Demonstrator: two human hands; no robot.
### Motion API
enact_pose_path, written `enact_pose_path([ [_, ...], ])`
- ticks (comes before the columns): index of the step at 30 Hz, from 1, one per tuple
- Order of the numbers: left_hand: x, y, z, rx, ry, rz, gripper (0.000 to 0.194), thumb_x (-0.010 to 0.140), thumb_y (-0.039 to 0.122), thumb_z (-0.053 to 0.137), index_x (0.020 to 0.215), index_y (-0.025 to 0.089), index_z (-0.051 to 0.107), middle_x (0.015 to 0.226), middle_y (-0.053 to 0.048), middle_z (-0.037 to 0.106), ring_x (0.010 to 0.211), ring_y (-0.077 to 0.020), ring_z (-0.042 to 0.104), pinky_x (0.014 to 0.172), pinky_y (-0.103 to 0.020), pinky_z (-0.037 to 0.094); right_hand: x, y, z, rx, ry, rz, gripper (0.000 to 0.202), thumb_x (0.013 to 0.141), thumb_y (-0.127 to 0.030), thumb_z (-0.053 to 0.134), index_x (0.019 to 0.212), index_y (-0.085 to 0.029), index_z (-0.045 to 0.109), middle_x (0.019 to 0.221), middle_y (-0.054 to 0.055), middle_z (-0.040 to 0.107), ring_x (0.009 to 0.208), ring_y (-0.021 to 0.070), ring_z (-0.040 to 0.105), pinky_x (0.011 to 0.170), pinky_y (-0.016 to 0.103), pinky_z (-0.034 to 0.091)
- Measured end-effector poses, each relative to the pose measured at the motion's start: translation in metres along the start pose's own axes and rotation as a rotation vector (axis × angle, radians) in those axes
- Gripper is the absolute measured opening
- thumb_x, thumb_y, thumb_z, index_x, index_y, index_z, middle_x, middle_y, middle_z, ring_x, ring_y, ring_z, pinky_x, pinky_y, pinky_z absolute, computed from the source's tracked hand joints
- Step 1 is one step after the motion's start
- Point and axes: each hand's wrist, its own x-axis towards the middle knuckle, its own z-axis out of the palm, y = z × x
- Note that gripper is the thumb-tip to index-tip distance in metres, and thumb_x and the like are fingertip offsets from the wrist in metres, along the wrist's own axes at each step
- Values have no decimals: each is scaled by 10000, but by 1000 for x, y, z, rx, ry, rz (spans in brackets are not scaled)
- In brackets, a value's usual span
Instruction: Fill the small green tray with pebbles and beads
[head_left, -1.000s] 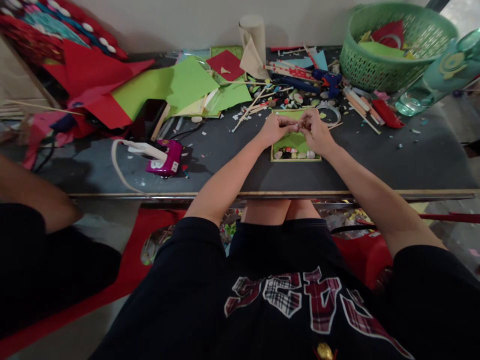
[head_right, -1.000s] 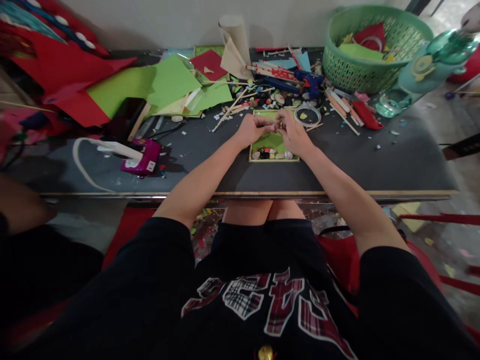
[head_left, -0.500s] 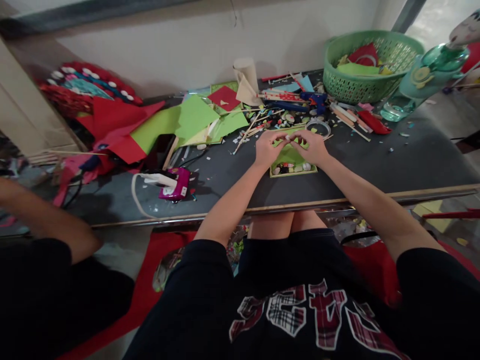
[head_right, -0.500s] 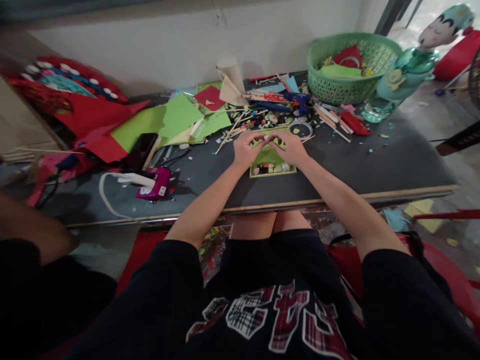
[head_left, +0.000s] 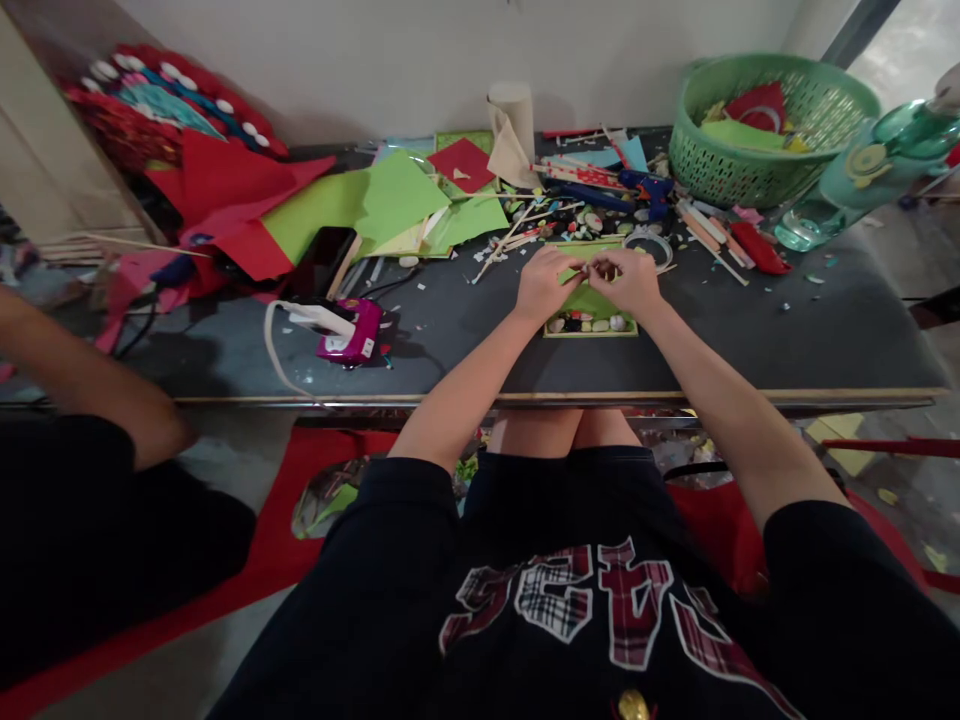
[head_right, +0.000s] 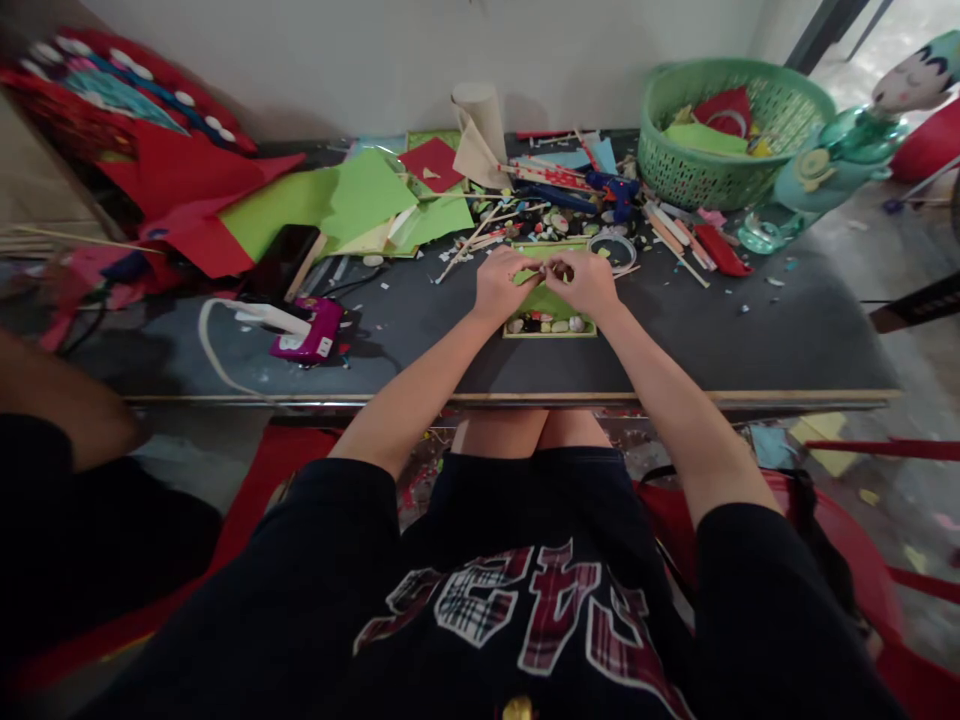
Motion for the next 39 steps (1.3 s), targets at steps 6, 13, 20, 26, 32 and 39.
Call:
enact_pose_path([
  [6,-2,0,0,32,-68,21,350,1002,499,546,991,212,747,956,-78,794,967,-229,728,934,-413,564,-1,0,3,-12,-83,137,72,824,-201,616,883,-207,657,688,16,630,636,166,587,687,318,480],
  [13,-2,-4,2,-6,-153,10,394,1011,540,491,1075,234,732,1051,-103,779,1065,-249,718,1021,-454,542,-7,-7,-1,-99,-175,207,100,902,-193,566,970,-213,636,698,22,616,658,181,584,754,347,509],
  [20,0,-4,2,-37,-188,7,500,1011,619,406,1100,243,723,1072,-127,764,1105,-268,706,1031,-494,548,-5,-11,-4,-150,-218,262,144,941,-231,543,1025,-196,655,755,54,655,731,205,619,830,371,520],
  [26,2,4,-2,-84,-156,-24,542,984,668,397,1078,241,718,1013,-110,759,1075,-254,703,991,-439,562,-5,-13,-6,-70,-194,280,193,989,-346,535,957,-197,654,776,62,656,739,209,625,802,382,525],
  [32,0,10,-3,-164,-98,-108,549,939,713,455,1036,247,731,948,-88,744,977,-225,705,872,-380,582,-6,-8,1,69,-126,283,322,1012,-491,500,904,-214,625,683,23,574,656,184,589,717,368,523],
  [39,1,1,6,-347,-18,-183,552,923,744,483,1090,268,707,1047,-70,744,949,-198,725,809,-346,590,-4,13,5,77,-11,396,571,1020,-692,292,1075,-226,616,721,45,591,675,210,607,684,395,516],
])
